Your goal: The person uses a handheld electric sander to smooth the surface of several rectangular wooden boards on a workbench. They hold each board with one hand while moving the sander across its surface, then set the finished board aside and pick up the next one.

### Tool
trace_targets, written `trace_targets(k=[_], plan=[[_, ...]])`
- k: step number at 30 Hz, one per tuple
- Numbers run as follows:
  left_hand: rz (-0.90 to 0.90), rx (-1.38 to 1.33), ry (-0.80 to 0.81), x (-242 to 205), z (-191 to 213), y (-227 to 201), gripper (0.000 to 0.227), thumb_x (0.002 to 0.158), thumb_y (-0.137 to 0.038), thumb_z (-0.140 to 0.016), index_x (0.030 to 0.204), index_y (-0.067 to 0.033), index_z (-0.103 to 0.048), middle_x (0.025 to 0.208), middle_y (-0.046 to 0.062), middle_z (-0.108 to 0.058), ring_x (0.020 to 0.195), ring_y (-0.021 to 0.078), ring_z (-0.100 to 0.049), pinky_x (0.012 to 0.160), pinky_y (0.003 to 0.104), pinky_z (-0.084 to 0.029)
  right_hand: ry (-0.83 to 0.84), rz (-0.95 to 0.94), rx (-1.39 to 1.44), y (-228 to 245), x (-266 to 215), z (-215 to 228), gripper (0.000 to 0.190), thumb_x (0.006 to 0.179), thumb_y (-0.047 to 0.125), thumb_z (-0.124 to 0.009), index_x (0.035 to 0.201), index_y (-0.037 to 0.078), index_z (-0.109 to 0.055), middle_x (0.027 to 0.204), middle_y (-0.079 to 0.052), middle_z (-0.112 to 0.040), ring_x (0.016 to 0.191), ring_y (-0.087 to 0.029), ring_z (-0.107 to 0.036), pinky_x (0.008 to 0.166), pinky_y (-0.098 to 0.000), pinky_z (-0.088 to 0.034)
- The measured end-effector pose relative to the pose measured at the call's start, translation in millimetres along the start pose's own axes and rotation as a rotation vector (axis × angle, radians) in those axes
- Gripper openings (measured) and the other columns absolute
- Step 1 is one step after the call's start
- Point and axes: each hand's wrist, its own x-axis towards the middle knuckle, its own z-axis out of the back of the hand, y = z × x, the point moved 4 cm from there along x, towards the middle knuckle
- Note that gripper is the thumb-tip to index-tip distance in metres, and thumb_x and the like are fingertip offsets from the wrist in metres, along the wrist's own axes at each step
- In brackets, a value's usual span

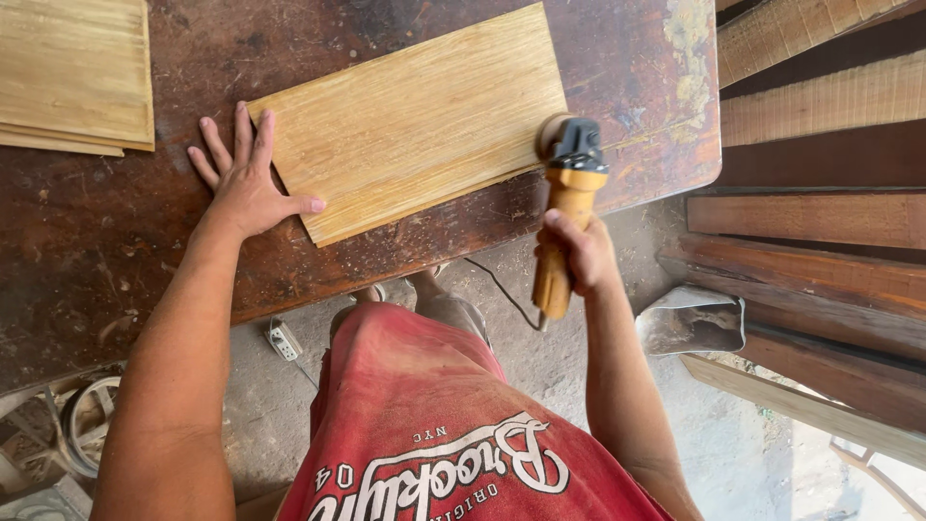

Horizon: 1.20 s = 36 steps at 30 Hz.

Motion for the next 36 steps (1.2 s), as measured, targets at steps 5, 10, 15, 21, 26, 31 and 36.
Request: trace_targets(k=[5, 10, 15, 21, 26, 31, 36], plan=[[0.040, 0.021, 0.005, -3.9, 2.1, -5.4, 0.153, 0.047, -0.077, -0.080, 0.169, -0.0251, -0.003, 0.176, 0.015, 0.009, 0.155, 0.0452, 0.024, 0.118, 0.068, 0.020, 0.184, 0.009, -0.074, -19.2, -11.5, -24.9, 0.034, 0.089, 0.025, -0.076, 0.105, 0.000, -0.059, 0.082, -0.009, -0.065, 0.069, -0.021, -0.064, 0.064, -0.0362, -0.057], [0.054, 0.009, 0.016, 4.1, -0.5, -5.3, 0.154, 0.046, -0.080, -0.078, 0.168, -0.0254, 0.000, 0.175, 0.015, 0.010, 0.154, 0.0454, 0.025, 0.118, 0.067, 0.020, 0.097, -0.014, -0.138, -12.3, -13.3, -9.0, 0.033, 0.086, 0.024, -0.075, 0.104, 0.003, -0.058, 0.081, -0.008, -0.067, 0.069, -0.020, -0.067, 0.064, -0.0356, -0.060], [0.065, 0.025, 0.025, -2.6, -3.2, 0.4, 0.154, 0.047, -0.081, -0.077, 0.168, -0.0261, 0.000, 0.175, 0.015, 0.011, 0.154, 0.0446, 0.026, 0.118, 0.067, 0.021, 0.036, -0.024, -0.024, 10.6, -5.1, 19.3, 0.027, 0.090, 0.023, -0.072, 0.103, 0.003, -0.057, 0.079, -0.008, -0.064, 0.066, -0.021, -0.065, 0.061, -0.0366, -0.058], [0.063, 0.009, 0.049, 7.1, 3.5, -5.0, 0.147, 0.053, -0.078, -0.077, 0.167, -0.0284, 0.001, 0.174, 0.010, 0.017, 0.154, 0.0418, 0.029, 0.117, 0.066, 0.023, 0.156, 0.061, -0.144, 4.5, 6.7, -4.7, 0.026, 0.090, 0.021, -0.074, 0.103, 0.003, -0.060, 0.082, -0.006, -0.063, 0.068, -0.018, -0.062, 0.063, -0.0360, -0.057], [0.055, -0.050, 0.063, -2.1, -0.2, 5.3, 0.125, 0.077, -0.069, -0.072, 0.168, -0.0292, 0.004, 0.174, 0.008, 0.021, 0.154, 0.0403, 0.030, 0.114, 0.068, 0.025, 0.124, 0.020, -0.066, 3.0, 13.1, -5.8, 0.029, 0.090, 0.023, -0.074, 0.106, 0.004, -0.060, 0.084, -0.007, -0.065, 0.070, -0.020, -0.065, 0.066, -0.0362, -0.058], [-0.019, -0.089, -0.008, -5.9, 2.4, 10.9, 0.101, 0.093, -0.057, -0.068, 0.168, -0.0337, -0.003, 0.175, 0.005, 0.016, 0.153, 0.0403, 0.029, 0.116, 0.068, 0.023, 0.115, 0.011, -0.077, 0.6, -6.0, -21.7, 0.027, 0.091, 0.023, -0.070, 0.107, 0.005, -0.059, 0.083, -0.009, -0.066, 0.070, -0.023, -0.067, 0.065, -0.0397, -0.059], [-0.085, -0.101, -0.045, -4.1, -4.6, 14.6, 0.087, 0.102, -0.042, -0.062, 0.169, -0.0382, -0.006, 0.176, 0.002, 0.012, 0.154, 0.0396, 0.027, 0.118, 0.067, 0.022, 0.176, -0.030, -0.123, -47.9, -36.8, -91.7, 0.028, 0.089, 0.022, -0.072, 0.104, 0.001, -0.060, 0.081, -0.011, -0.067, 0.068, -0.023, -0.067, 0.063, -0.0393, -0.059]])
